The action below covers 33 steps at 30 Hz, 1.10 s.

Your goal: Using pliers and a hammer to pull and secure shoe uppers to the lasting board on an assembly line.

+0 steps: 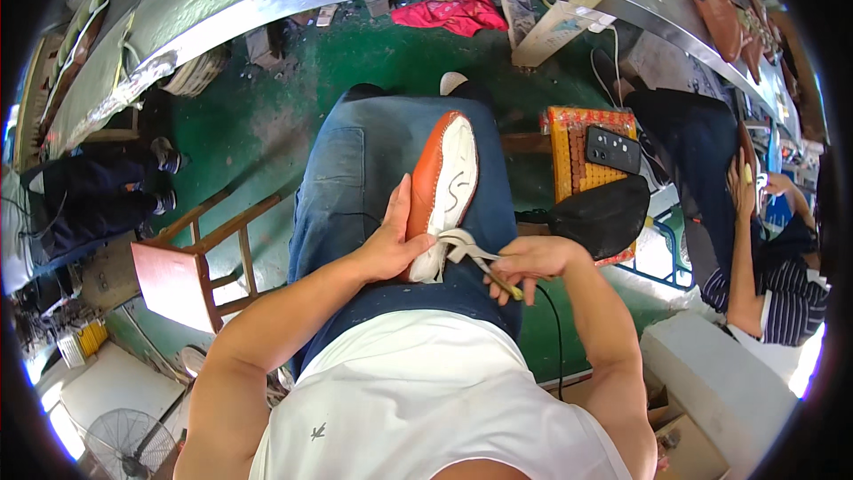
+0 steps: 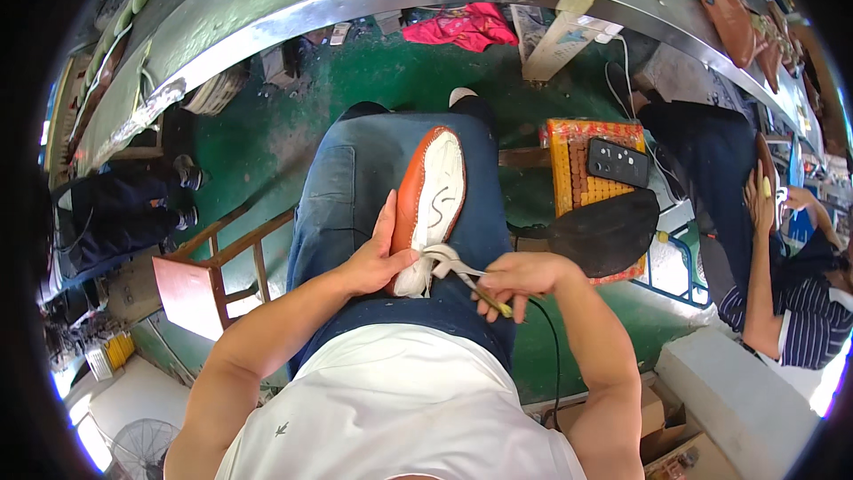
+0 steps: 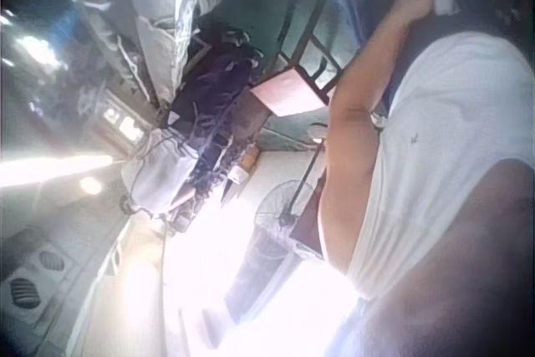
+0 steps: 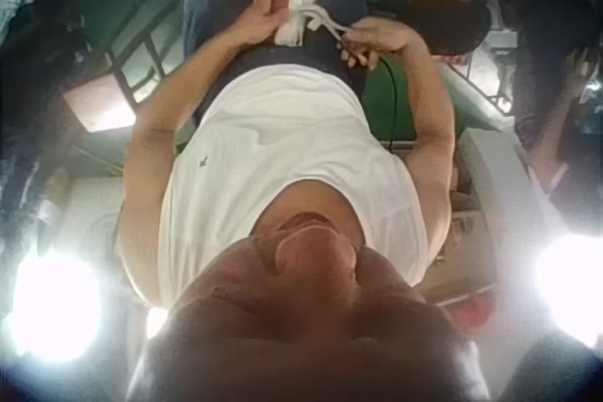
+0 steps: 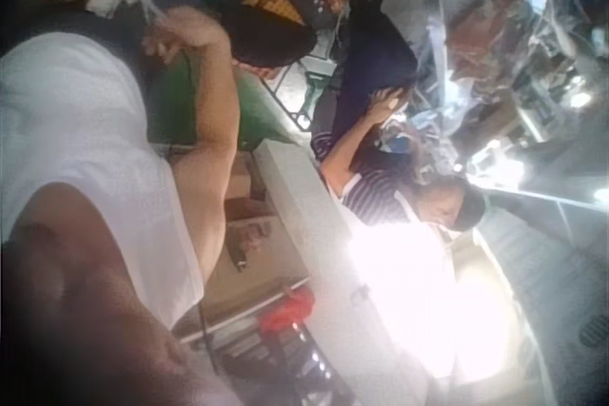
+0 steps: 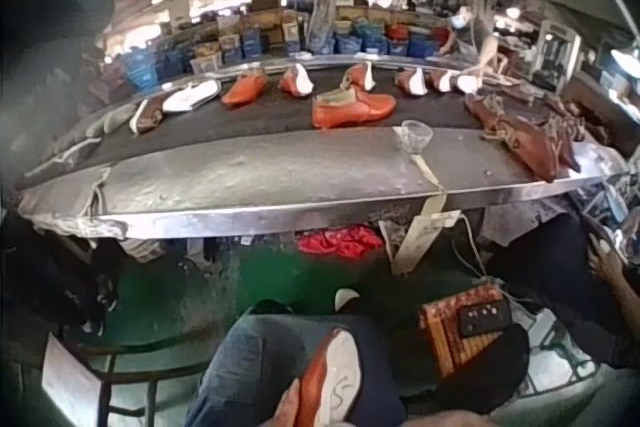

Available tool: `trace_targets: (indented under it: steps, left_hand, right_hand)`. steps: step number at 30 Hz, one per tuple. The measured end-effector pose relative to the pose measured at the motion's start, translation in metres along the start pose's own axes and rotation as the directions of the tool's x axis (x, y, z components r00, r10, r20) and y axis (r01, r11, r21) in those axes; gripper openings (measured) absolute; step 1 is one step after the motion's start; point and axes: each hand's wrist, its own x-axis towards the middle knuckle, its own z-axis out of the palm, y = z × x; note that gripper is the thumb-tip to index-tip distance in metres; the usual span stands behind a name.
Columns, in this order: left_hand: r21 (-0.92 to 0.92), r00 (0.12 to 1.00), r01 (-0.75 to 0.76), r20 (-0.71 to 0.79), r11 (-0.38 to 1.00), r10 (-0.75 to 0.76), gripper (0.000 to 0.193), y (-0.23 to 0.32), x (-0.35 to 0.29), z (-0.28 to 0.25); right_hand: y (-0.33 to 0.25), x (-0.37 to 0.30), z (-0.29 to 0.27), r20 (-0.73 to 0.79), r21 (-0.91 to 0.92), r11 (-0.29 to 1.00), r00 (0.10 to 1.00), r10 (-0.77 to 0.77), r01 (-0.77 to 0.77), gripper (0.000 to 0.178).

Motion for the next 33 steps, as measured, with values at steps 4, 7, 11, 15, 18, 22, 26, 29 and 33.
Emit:
trace_targets:
  steps: [4, 7, 11, 15, 18, 22, 26, 29, 33]
  left_hand:
    - [-0.099, 0.999, 0.026, -0.035, 0.995, -0.03, 0.112, -0.003, 0.001, -0.004]
    - [-0.007, 0.999, 0.036, 0.002, 0.999, -0.036, 0.116, 0.015, 0.002, -0.01]
    - [0.171, 0.995, -0.042, 0.096, 0.984, 0.026, 0.128, -0.009, 0.004, -0.018]
    - [-0.538, 0.992, 0.073, 0.127, 0.84, -0.004, 0.111, 0.02, 0.003, -0.028]
    - [-0.825, 0.968, 0.202, 0.25, 0.528, 0.022, 0.105, 0.061, -0.017, -0.048]
    - [-0.817, 0.991, -0.015, 0.066, 0.577, 0.118, 0.11, 0.141, -0.018, -0.077]
    - [-0.632, 0.959, -0.269, -0.105, 0.726, 0.264, 0.106, 0.236, 0.047, -0.142]
    - [-0.368, 0.909, -0.391, -0.297, 0.843, 0.292, 0.086, 0.311, 0.138, -0.189]
    - [-0.119, 0.941, -0.255, -0.257, 0.96, 0.219, 0.07, 0.396, 0.291, -0.253]
  right_hand:
    - [-0.043, -0.039, 0.045, -0.328, -0.388, 0.92, 0.926, -0.188, 0.05, 0.045]
    - [-0.048, -0.011, 0.086, -0.475, -0.671, 0.715, 0.628, -0.616, 0.194, 0.038]
    - [-0.03, 0.019, 0.075, -0.414, -0.892, 0.438, 0.586, -0.697, -0.11, 0.034]
    - [-0.044, -0.028, 0.055, -0.535, -0.731, 0.674, 0.519, -0.666, 0.112, 0.032]
    - [-0.07, -0.09, 0.036, -0.613, -0.787, 0.606, 0.248, -0.75, -0.113, 0.031]
    - [-0.126, -0.16, -0.03, -0.379, -0.876, 0.415, -0.18, -0.908, -0.244, 0.035]
    - [-0.209, -0.215, -0.141, -0.184, -0.794, 0.374, -0.396, -0.9, -0.48, 0.042]
    - [-0.262, -0.243, -0.211, -0.251, -0.704, 0.458, -0.413, -0.876, -0.543, 0.044]
    - [-0.281, -0.238, -0.262, -0.319, -0.622, 0.547, -0.457, -0.83, -0.56, 0.045]
